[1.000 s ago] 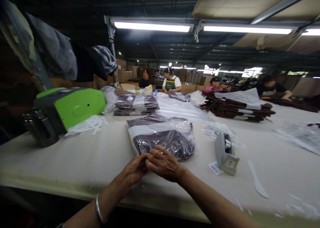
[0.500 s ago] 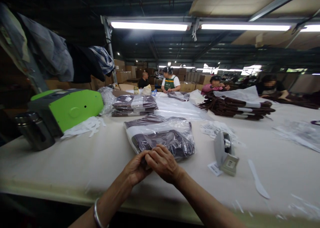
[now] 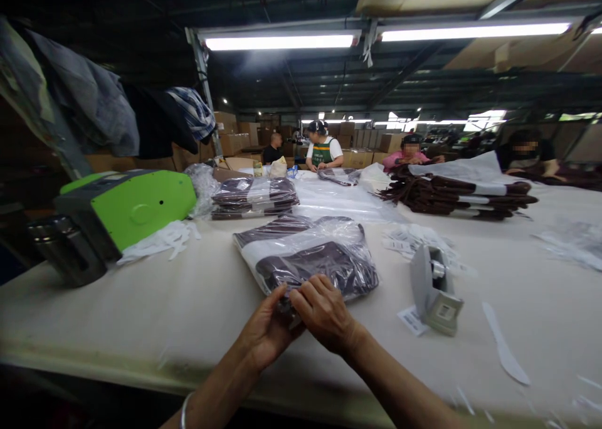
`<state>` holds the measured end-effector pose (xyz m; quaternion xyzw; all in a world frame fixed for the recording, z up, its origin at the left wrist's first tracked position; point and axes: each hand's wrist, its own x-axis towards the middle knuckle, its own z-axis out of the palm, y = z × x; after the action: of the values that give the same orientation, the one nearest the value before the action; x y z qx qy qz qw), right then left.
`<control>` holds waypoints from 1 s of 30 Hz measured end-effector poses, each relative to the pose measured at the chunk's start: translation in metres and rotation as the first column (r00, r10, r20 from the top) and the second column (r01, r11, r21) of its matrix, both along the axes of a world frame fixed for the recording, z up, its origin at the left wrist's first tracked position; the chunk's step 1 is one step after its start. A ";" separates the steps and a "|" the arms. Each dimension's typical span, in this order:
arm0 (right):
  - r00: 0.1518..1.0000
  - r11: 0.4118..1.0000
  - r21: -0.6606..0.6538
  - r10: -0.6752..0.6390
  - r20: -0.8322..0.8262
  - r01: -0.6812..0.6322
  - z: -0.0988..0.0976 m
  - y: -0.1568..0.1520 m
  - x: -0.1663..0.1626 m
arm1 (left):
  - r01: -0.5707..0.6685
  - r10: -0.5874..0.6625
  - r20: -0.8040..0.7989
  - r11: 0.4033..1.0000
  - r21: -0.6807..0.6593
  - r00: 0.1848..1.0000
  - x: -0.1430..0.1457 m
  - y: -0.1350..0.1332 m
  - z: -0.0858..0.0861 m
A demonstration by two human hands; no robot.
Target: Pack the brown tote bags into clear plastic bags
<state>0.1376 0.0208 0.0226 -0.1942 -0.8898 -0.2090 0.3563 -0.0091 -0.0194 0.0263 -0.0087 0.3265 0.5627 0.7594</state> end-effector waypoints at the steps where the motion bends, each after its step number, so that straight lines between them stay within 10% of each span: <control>1: 1.000 1.000 -0.018 -0.002 0.004 0.002 -0.004 -0.003 0.002 | 0.005 -0.005 0.005 1.000 -0.002 1.000 -0.002 -0.003 -0.005; 8: 0.998 0.983 -0.174 0.060 0.035 -0.053 -0.052 -0.020 0.033 | 0.239 -0.226 -0.183 0.970 0.051 0.957 -0.047 -0.044 -0.048; 15: 0.970 0.884 -0.461 -0.172 -0.173 0.074 -0.061 -0.055 0.095 | 0.436 -0.317 -0.635 0.900 0.034 0.704 -0.118 -0.067 -0.028; 18: 0.813 0.685 -0.723 -0.469 -0.346 0.087 -0.056 -0.067 0.116 | 0.397 -0.162 -0.820 0.914 0.085 0.549 -0.138 -0.048 -0.011; 21: 0.575 0.279 -0.948 -0.755 -0.317 -0.155 -0.054 -0.065 0.124 | 0.389 0.059 -0.958 0.906 0.170 0.281 -0.152 -0.010 0.004; 24: 0.426 -0.055 -0.827 -0.875 -0.231 -0.560 -0.055 -0.053 0.120 | 0.381 0.271 -0.960 0.897 0.225 -0.071 -0.166 0.046 0.010; 27: 0.361 -0.174 -0.599 -0.909 -0.207 -0.781 -0.053 -0.036 0.112 | 0.372 0.302 -0.847 0.918 0.135 -0.438 -0.180 0.113 0.008; 30: 0.338 -0.206 -0.499 -0.922 -0.189 -0.842 -0.048 -0.017 0.103 | 0.342 0.208 -0.772 0.939 -0.013 -0.601 -0.189 0.171 0.001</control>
<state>0.2403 0.0038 -0.0249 -0.5136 -0.1817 0.7157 0.4371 -0.1983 0.1512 0.0272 0.6412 0.7273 0.2333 0.0737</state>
